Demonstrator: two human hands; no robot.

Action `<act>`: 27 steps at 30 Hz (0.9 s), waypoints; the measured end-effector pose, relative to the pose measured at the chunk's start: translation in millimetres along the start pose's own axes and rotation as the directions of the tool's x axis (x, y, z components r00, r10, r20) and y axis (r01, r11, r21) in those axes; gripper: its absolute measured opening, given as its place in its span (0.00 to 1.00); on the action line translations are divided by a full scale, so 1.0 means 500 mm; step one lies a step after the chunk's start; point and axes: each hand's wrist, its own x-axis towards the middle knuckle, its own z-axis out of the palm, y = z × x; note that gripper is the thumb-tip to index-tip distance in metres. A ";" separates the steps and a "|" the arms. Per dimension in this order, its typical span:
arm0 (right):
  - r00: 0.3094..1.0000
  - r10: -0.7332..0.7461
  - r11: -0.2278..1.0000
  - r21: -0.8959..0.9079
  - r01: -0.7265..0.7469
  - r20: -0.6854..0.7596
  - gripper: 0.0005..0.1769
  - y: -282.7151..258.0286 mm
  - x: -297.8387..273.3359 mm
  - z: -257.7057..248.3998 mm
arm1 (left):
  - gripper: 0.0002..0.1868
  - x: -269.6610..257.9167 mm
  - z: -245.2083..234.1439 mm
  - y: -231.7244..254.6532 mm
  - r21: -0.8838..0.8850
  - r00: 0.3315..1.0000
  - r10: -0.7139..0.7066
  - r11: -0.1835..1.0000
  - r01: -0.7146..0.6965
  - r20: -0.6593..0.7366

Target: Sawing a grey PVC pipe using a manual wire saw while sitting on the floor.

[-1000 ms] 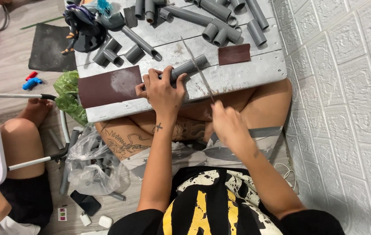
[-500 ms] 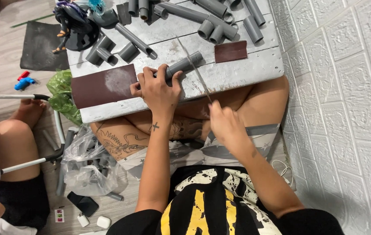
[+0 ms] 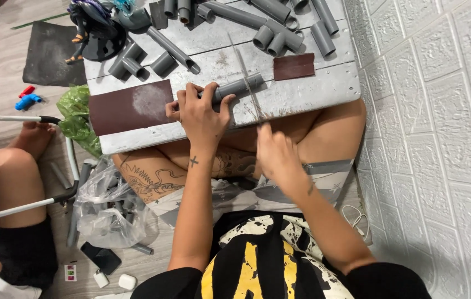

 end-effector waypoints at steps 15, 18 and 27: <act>0.995 -0.101 0.994 -0.030 0.101 0.010 0.26 0.058 -0.037 0.050 | 0.18 0.016 -0.033 0.006 -0.022 1.000 0.002 1.000 -0.001 0.025; 0.990 -0.139 0.988 -0.065 0.140 0.026 0.24 0.059 -0.085 -0.003 | 0.19 0.016 -0.031 0.000 -0.060 0.999 0.016 0.998 -0.013 0.046; 0.989 -0.082 0.995 -0.044 0.088 0.121 0.26 0.023 -0.082 -0.121 | 0.20 0.005 -0.023 0.005 -0.046 1.000 -0.005 0.999 0.007 0.030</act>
